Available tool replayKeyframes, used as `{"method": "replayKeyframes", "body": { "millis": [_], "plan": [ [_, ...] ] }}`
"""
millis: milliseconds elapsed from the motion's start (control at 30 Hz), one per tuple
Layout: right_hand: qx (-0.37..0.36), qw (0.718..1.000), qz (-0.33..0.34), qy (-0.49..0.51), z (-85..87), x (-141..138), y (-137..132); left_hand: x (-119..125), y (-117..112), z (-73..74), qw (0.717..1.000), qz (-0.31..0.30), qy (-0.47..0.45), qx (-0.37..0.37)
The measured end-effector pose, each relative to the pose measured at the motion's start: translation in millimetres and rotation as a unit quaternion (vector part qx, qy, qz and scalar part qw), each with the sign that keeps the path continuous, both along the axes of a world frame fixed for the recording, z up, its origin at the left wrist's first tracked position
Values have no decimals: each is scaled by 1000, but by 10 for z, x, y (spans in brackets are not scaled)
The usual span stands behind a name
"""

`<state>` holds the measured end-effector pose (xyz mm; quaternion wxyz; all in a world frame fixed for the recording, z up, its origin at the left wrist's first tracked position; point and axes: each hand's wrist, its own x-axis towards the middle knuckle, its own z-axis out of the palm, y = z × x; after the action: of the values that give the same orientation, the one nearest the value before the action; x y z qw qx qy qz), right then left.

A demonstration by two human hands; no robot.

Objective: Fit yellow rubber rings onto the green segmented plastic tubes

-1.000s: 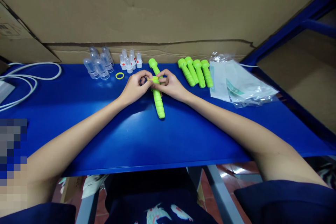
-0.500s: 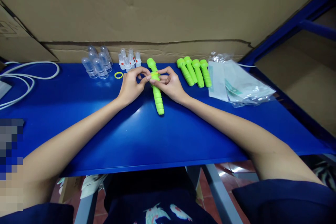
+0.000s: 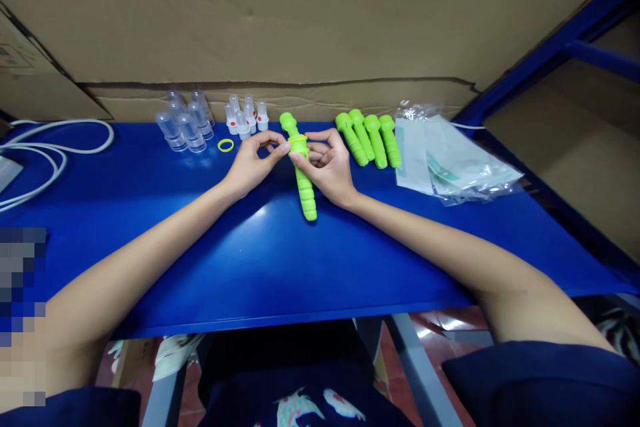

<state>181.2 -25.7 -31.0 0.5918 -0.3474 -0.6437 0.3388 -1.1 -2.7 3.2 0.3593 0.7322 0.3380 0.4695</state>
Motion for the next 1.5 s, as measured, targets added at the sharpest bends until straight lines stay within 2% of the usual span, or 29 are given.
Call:
{"method": "replayKeyframes", "body": {
  "millis": [167,367,833,1267,1500],
  "plan": [
    [13,1000,2,-1,-8,7,-6,4,-13,-3,999,-17,-34,-26],
    [18,1000,-3,0,-7,18,-4,-10,-26,18,1000,6,-21,7],
    [0,1000,17,15,17,13,-21,36,-63,-46,996,56,-39,57],
    [-10,999,29,-12,9,22,-6,7,-64,-38,997,58,-27,37],
    [-9,999,25,-19,45,10,-18,7,-55,-55,998,35,-33,36]
  ]
}}
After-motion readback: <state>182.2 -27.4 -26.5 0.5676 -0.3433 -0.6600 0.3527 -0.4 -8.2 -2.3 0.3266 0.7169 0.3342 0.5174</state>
